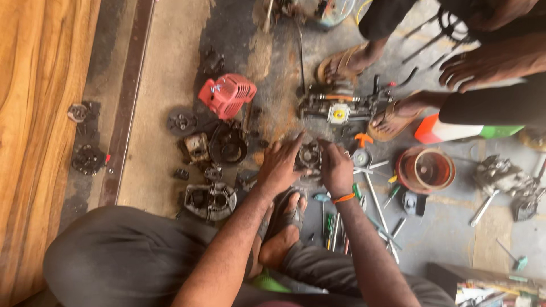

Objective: The person sits on the floor and uses a screwdriver to work on a circular engine component, likely a stator or flywheel housing. Another person assists by holding the part steady. The task involves disassembly or adjustment of internal engine parts.

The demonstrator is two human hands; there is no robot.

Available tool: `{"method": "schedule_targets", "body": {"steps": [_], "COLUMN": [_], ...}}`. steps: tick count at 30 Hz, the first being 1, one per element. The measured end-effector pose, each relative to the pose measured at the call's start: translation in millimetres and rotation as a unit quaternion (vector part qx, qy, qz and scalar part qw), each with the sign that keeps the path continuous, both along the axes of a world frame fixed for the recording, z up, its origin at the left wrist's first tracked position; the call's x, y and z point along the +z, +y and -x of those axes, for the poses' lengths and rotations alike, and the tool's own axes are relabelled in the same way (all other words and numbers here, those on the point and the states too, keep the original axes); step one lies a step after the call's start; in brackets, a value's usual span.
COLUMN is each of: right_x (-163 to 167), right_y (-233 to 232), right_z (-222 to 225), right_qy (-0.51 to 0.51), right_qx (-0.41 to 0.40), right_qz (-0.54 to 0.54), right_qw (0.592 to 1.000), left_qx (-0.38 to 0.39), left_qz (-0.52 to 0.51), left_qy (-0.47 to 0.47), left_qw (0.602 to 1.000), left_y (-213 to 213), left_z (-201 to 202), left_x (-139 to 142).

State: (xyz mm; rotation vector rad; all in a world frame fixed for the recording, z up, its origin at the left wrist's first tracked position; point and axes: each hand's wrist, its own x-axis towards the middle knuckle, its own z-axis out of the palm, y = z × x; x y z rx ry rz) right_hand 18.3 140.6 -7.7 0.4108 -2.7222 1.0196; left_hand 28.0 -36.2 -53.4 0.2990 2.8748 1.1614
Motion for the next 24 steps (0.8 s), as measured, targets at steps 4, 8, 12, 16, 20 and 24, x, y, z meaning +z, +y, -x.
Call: {"method": "schedule_targets", "body": {"steps": [4, 8, 12, 16, 20, 24], "right_x": [2, 0, 0, -3, -16, -22], "right_y": [1, 0, 1, 8, 12, 17], "right_z": [-4, 3, 2, -7, 1, 1], "right_qy": [0.003, 0.000, -0.030, -0.012, 0.004, -0.007], "right_qx": [0.011, 0.015, 0.008, 0.016, 0.009, 0.043], "right_qz": [-0.009, -0.021, 0.012, 0.008, 0.005, -0.016], "right_qw": [1.000, 1.000, 0.999, 1.000, 1.000, 0.999], "left_qx": [0.005, -0.002, -0.001, 0.001, -0.002, 0.000], "left_qz": [0.015, -0.006, -0.019, 0.002, 0.007, -0.003], "left_qy": [0.056, 0.028, -0.011, 0.014, -0.027, -0.005], "left_qw": [0.998, 1.000, 1.000, 1.000, 1.000, 1.000], "left_y": [-2, -3, -4, -2, 0, -1], "left_z": [-1, -1, -3, 0, 1, 1], "left_x": [4, 9, 11, 10, 7, 6]}}
